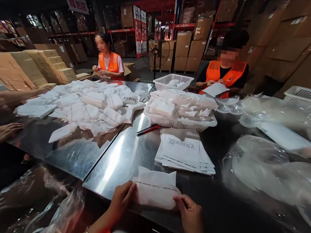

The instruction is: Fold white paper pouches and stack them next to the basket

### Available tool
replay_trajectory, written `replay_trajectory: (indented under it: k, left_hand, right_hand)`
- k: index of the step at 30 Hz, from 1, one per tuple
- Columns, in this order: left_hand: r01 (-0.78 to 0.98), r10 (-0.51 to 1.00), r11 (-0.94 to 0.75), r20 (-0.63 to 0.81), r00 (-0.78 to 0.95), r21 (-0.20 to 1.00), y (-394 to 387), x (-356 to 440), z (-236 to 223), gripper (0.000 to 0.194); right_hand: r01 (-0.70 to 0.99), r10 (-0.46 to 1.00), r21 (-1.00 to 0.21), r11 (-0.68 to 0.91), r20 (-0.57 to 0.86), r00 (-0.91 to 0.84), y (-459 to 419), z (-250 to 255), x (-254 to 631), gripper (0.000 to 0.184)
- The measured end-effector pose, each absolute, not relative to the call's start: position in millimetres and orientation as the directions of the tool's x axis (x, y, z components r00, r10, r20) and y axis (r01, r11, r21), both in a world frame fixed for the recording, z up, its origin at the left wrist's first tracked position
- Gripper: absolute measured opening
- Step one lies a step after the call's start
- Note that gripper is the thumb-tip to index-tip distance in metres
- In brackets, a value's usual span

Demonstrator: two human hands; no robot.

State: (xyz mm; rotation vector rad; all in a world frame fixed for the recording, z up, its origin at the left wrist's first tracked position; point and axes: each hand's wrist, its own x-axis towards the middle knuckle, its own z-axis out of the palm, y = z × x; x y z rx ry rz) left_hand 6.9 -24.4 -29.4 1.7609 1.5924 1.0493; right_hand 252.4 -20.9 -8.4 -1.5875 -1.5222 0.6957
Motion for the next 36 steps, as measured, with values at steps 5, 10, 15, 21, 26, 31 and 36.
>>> replay_trajectory:
  k: [5, 10, 15, 21, 26, 31, 36]
  left_hand:
    - [0.603, 0.977, -0.109, 0.197, -0.082, 0.791, -24, 14, -32, 0.061]
    - [0.675, 0.973, -0.095, 0.213, -0.094, 0.731, -25, 16, -35, 0.057]
    - [0.775, 0.975, -0.078, 0.210, -0.073, 0.627, -23, 16, -35, 0.053]
    - [0.911, 0.996, 0.022, 0.067, -0.054, 0.413, -18, 21, -20, 0.036]
    - [0.947, 0.994, 0.095, 0.013, -0.104, 0.306, -19, 14, -3, 0.031]
    - [0.979, 0.966, -0.038, 0.260, -0.016, 0.201, -20, 12, 14, 0.038]
    - [0.839, 0.802, -0.533, 0.379, 0.461, 0.109, 4, 48, 8, 0.048]
  right_hand:
    - [0.576, 0.974, -0.816, 0.049, 0.168, 0.155, -22, -9, 250, 0.074]
    - [0.585, 0.970, -0.808, 0.072, 0.194, 0.148, -22, -14, 249, 0.074]
    - [0.594, 0.970, -0.802, 0.059, 0.187, 0.156, -19, -13, 247, 0.075]
    - [0.589, 0.972, -0.807, 0.033, 0.164, 0.170, -15, -7, 243, 0.076]
    - [0.569, 0.960, -0.822, 0.020, 0.175, 0.219, -15, -25, 249, 0.064]
    - [0.722, 0.761, -0.649, 0.239, 0.587, 0.276, -11, -19, 235, 0.060]
    - [0.906, 0.692, -0.057, 0.419, 0.666, -0.278, 5, -13, 194, 0.045]
